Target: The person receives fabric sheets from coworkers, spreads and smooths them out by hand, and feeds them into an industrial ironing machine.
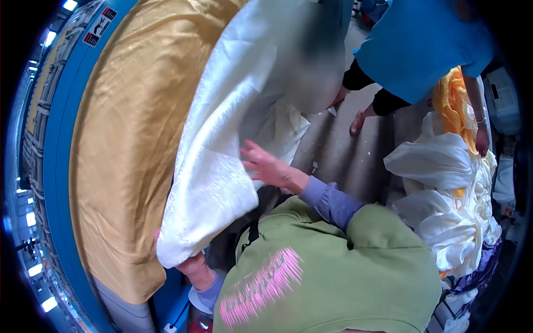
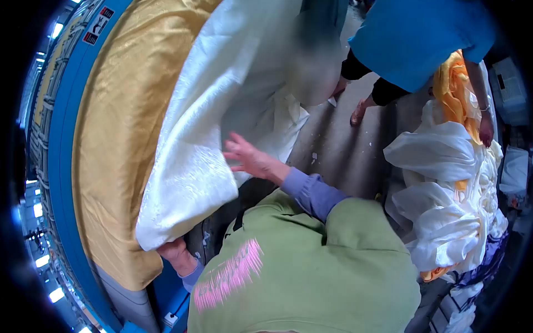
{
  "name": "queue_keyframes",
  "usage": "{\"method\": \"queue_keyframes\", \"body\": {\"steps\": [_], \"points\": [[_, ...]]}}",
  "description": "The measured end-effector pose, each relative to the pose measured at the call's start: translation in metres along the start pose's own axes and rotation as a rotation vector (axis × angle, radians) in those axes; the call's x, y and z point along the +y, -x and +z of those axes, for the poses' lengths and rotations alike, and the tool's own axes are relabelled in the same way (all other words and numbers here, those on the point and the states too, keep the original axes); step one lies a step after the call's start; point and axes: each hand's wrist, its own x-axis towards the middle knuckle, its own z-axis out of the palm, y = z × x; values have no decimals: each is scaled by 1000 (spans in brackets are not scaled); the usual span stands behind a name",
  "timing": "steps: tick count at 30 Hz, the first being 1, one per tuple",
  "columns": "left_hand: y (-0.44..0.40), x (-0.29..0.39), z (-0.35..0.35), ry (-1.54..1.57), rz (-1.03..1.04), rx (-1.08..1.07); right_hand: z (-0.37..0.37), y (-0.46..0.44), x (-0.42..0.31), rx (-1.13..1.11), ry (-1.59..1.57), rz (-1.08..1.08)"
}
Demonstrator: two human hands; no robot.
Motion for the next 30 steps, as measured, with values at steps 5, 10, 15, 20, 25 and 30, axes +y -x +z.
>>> {"method": "queue_keyframes", "body": {"steps": [5,10,15,20,25,30], "points": [[13,-11,-26,-452,-177,249,120,22,7,-692,383,317],[-14,-34,-73,-187,-411,394,55,4,52,-216,1319,-426],[10,-71,-98,-567,-871,-268,39,27,22,423,610,-205],[-16,-67,-96,-508,-876,-562,89,26,54,392,840,-346],[-88,-60,21,-681,-118,-985,161,-5,-86,356,555,-773],[-167,-118,160,-430,54,-790,257,25,-198,-13,535,-906]]}}
